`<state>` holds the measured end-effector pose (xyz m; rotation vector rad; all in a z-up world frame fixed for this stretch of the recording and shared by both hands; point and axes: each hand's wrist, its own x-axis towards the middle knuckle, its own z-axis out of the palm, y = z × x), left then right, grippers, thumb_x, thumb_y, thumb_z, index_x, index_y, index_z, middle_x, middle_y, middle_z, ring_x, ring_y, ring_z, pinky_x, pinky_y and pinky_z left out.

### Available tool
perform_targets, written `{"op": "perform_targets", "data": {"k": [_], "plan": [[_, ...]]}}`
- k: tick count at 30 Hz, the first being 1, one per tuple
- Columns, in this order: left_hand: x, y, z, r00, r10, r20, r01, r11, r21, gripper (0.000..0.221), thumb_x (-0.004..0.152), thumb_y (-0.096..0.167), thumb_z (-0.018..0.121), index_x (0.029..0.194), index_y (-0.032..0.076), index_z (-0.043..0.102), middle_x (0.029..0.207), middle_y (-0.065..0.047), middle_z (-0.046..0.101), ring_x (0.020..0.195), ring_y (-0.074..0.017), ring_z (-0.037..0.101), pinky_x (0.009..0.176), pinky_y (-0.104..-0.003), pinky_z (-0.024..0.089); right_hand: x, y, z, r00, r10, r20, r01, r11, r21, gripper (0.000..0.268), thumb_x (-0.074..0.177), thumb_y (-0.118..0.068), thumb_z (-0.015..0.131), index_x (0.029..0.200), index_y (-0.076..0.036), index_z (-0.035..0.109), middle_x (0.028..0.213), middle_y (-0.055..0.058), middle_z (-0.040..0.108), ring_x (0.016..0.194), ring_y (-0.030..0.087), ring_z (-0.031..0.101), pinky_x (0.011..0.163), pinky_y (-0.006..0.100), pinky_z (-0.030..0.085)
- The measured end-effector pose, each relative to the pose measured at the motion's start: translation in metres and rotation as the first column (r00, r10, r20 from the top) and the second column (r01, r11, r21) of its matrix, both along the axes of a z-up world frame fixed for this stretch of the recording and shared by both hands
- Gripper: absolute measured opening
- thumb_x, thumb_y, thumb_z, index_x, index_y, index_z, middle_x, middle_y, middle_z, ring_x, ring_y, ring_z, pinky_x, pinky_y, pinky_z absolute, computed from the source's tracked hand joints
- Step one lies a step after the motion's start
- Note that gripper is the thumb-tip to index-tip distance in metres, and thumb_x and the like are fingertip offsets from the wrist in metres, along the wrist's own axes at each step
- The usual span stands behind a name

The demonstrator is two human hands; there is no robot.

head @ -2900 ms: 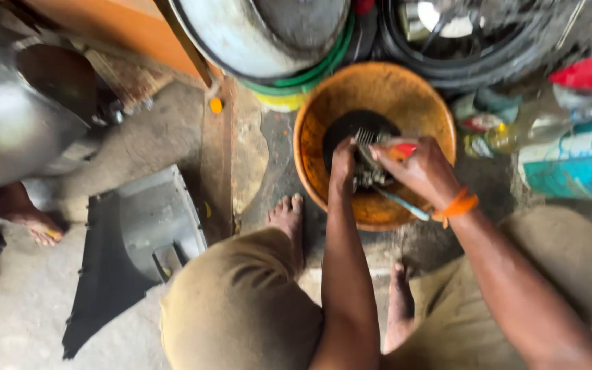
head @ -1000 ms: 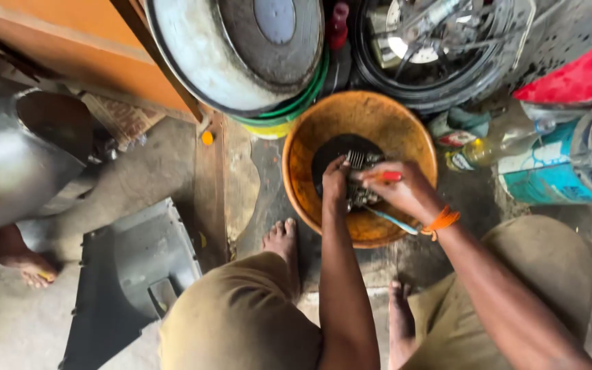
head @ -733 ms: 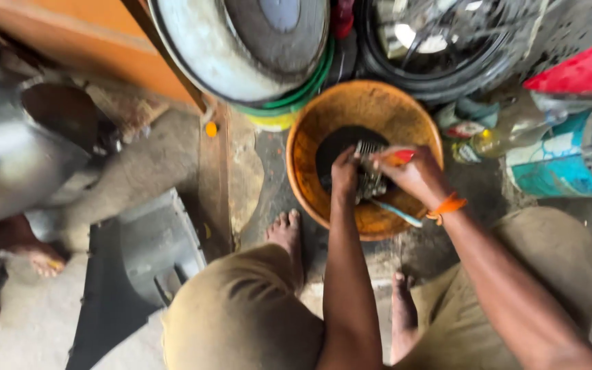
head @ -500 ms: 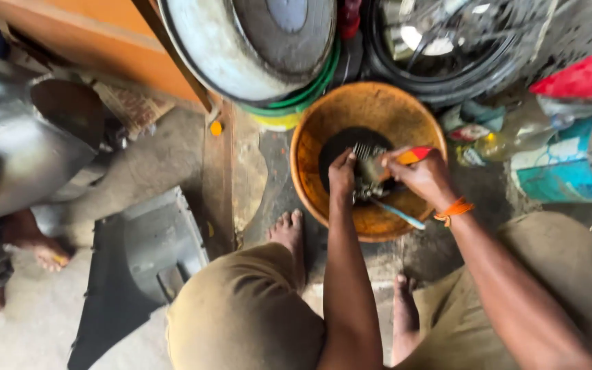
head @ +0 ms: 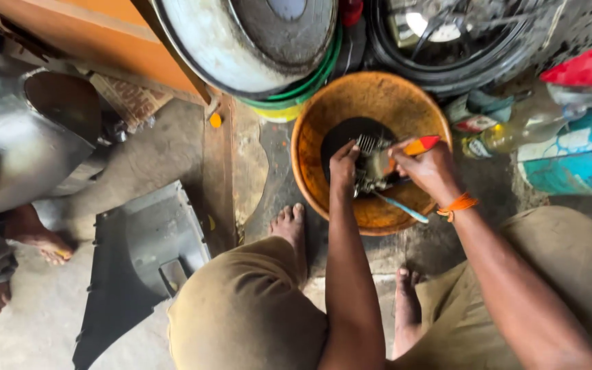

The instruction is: Cleaning a motorcycle engine cylinder head with a brush and solvent in a bowl.

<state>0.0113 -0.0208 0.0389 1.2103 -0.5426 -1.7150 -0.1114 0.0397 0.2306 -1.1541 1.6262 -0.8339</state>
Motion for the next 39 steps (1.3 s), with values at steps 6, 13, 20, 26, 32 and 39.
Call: {"op": "perform_targets", "data": {"k": [6, 13, 20, 26, 32, 39], "plan": [[-0.002, 0.003, -0.039, 1.000, -0.005, 0.006, 0.006, 0.993, -0.122, 0.040, 0.098, 0.019, 0.068, 0.131, -0.004, 0.067, 0.126, -0.015, 0.073, 0.114, -0.0216, 0.066, 0.101, -0.033, 0.049, 0.021, -0.001, 0.045, 0.942, 0.144, -0.302, -0.171, 0.983, -0.062, 0.017, 0.093, -0.014, 0.074, 0.105, -0.003, 0.078, 0.086, 0.013, 0.077, 0.070, 0.022, 0.067, 0.063, 0.035, 0.053], [-0.007, 0.003, -0.022, 1.000, -0.008, 0.001, 0.008, 0.992, -0.126, 0.039, 0.099, 0.017, 0.066, 0.132, -0.005, 0.067, 0.123, -0.015, 0.074, 0.108, -0.0195, 0.068, 0.096, -0.030, 0.052, 0.033, 0.000, 0.039, 0.782, 0.221, -0.582, -0.466, 0.828, -0.312, 0.015, 0.089, -0.015, 0.080, 0.099, -0.003, 0.079, 0.091, 0.014, 0.078, 0.079, 0.024, 0.076, 0.070, 0.035, 0.058], [-0.005, 0.010, -0.023, 1.000, 0.026, -0.007, -0.026, 0.998, -0.063, 0.038, 0.098, 0.016, 0.065, 0.132, -0.003, 0.068, 0.123, -0.014, 0.074, 0.107, -0.0180, 0.066, 0.096, -0.028, 0.050, 0.034, 0.008, 0.036, 0.842, 0.180, -0.509, -0.360, 0.890, -0.280, 0.019, 0.091, -0.019, 0.080, 0.093, -0.001, 0.077, 0.088, 0.012, 0.078, 0.076, 0.022, 0.076, 0.069, 0.036, 0.058], [-0.001, 0.013, -0.014, 1.000, 0.001, 0.015, 0.001, 0.992, -0.126, 0.037, 0.096, 0.014, 0.067, 0.130, -0.001, 0.070, 0.124, -0.014, 0.074, 0.110, -0.0182, 0.066, 0.098, -0.028, 0.049, 0.025, 0.039, 0.011, 0.812, 0.117, -0.572, -0.250, 0.955, -0.160, 0.015, 0.093, -0.022, 0.079, 0.095, -0.007, 0.080, 0.084, 0.011, 0.078, 0.073, 0.022, 0.074, 0.067, 0.036, 0.055], [-0.014, 0.008, -0.022, 0.998, 0.042, 0.038, -0.037, 0.991, -0.127, 0.037, 0.096, 0.014, 0.066, 0.130, 0.000, 0.070, 0.124, -0.013, 0.074, 0.113, -0.0187, 0.067, 0.099, -0.029, 0.050, 0.032, 0.068, 0.038, 0.912, -0.037, -0.409, -0.121, 0.927, -0.355, 0.014, 0.090, -0.016, 0.076, 0.100, -0.006, 0.075, 0.093, 0.008, 0.080, 0.083, 0.014, 0.076, 0.075, 0.029, 0.059], [-0.004, 0.015, 0.000, 0.983, 0.045, 0.177, -0.010, 0.981, -0.194, 0.036, 0.098, 0.018, 0.065, 0.130, 0.002, 0.070, 0.123, -0.015, 0.074, 0.110, -0.0199, 0.067, 0.099, -0.030, 0.050, 0.031, 0.060, 0.018, 0.923, 0.051, -0.382, -0.201, 0.910, -0.364, 0.013, 0.094, -0.009, 0.074, 0.104, -0.001, 0.074, 0.096, 0.010, 0.079, 0.084, 0.014, 0.074, 0.071, 0.031, 0.056]]}}
